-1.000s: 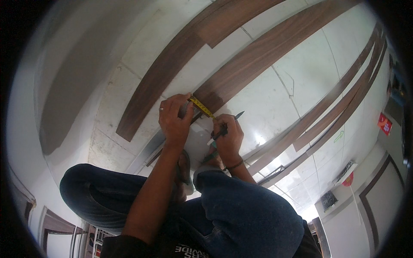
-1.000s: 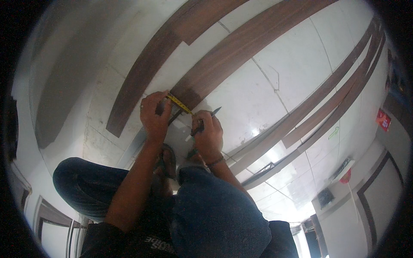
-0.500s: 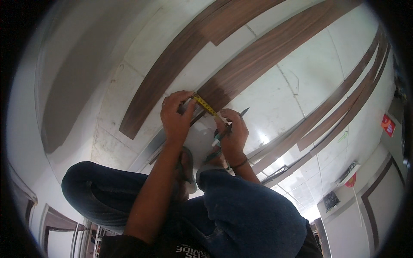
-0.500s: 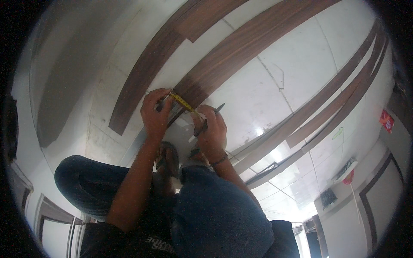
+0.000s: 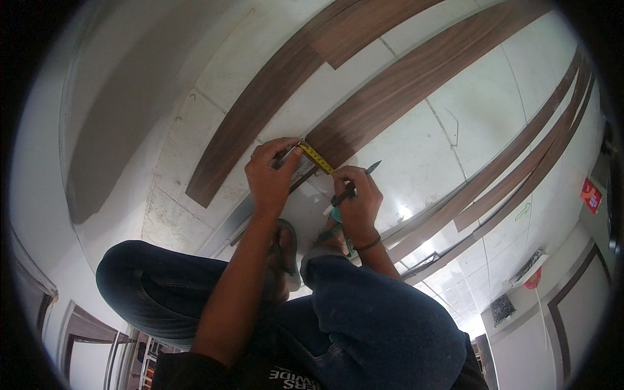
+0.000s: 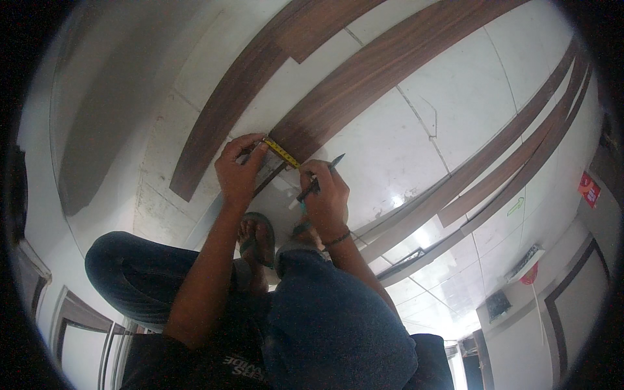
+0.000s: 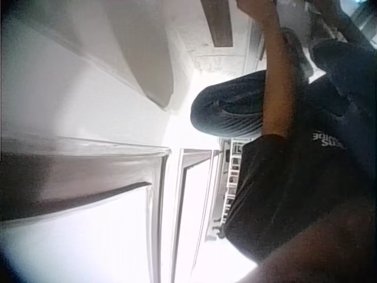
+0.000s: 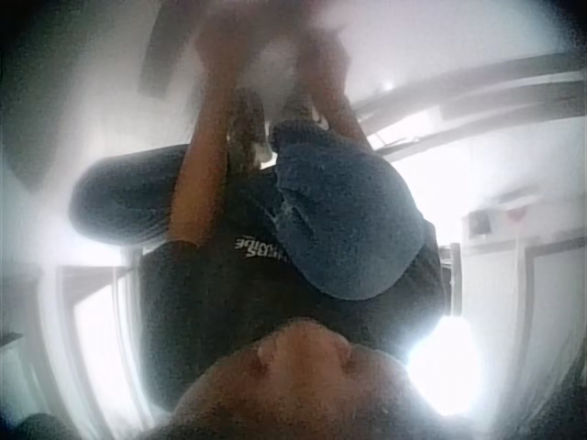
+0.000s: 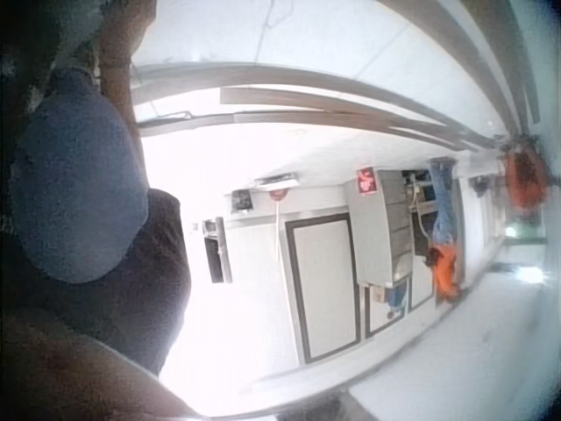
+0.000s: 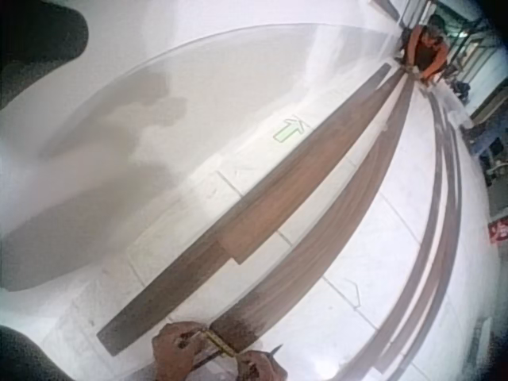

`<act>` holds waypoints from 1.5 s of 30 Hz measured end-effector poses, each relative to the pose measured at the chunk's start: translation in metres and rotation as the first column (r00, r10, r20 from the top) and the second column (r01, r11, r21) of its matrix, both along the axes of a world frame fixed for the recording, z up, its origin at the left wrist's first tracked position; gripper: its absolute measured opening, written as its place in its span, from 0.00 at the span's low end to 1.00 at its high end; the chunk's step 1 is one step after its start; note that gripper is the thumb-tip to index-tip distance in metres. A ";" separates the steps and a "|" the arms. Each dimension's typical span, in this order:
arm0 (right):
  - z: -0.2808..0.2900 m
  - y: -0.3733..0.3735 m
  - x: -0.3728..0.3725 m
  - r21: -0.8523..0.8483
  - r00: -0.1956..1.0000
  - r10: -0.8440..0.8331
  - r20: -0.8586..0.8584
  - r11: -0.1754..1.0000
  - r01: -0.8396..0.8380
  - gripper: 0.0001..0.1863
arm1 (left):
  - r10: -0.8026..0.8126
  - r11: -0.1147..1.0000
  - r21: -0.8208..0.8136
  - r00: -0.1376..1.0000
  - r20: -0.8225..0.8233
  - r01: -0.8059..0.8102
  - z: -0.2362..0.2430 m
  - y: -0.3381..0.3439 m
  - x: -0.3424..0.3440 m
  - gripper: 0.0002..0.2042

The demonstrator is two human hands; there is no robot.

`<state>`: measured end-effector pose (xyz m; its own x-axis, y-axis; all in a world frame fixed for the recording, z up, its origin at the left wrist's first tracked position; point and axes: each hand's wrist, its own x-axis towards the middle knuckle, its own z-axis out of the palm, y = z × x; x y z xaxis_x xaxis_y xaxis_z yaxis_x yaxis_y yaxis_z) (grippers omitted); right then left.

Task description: The person measures wood-patterned flooring strips using a tape measure and marker while sitting on a tiled floor. They align a metal straight edge along the marked line and cut the strip with a utility knife. Other people in the background move and position similar strips.

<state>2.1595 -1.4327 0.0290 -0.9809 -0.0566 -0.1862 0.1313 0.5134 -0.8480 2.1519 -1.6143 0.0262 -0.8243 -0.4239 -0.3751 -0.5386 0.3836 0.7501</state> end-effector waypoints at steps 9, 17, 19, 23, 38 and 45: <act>0.001 0.001 -0.003 -0.001 1.000 0.024 -0.010 1.000 -0.024 0.10 | -0.007 1.000 0.018 0.999 -0.047 0.008 0.000 0.001 0.000 0.12; -0.003 0.003 0.003 0.128 0.990 -0.006 -0.138 0.992 0.023 0.13 | -0.022 1.000 0.013 0.999 -0.041 0.023 -0.001 0.000 -0.001 0.11; 0.001 0.009 0.004 0.050 0.991 -0.006 -0.135 0.999 0.013 0.15 | -0.029 1.000 0.002 0.999 -0.023 0.029 -0.001 0.001 -0.002 0.11; 0.016 0.013 0.007 -0.058 0.992 0.120 -0.045 0.991 -0.122 0.18 | -0.014 1.000 0.000 0.996 -0.090 0.014 -0.002 0.000 -0.002 0.10; 0.002 0.006 0.012 0.020 0.977 0.131 -0.168 0.991 -0.130 0.14 | 0.020 0.997 0.072 0.996 -0.087 -0.014 -0.001 0.000 -0.003 0.09; 0.009 0.006 0.007 0.020 0.980 0.137 -0.143 0.991 -0.136 0.13 | 0.010 0.998 0.062 0.998 -0.068 -0.005 -0.001 0.001 -0.004 0.09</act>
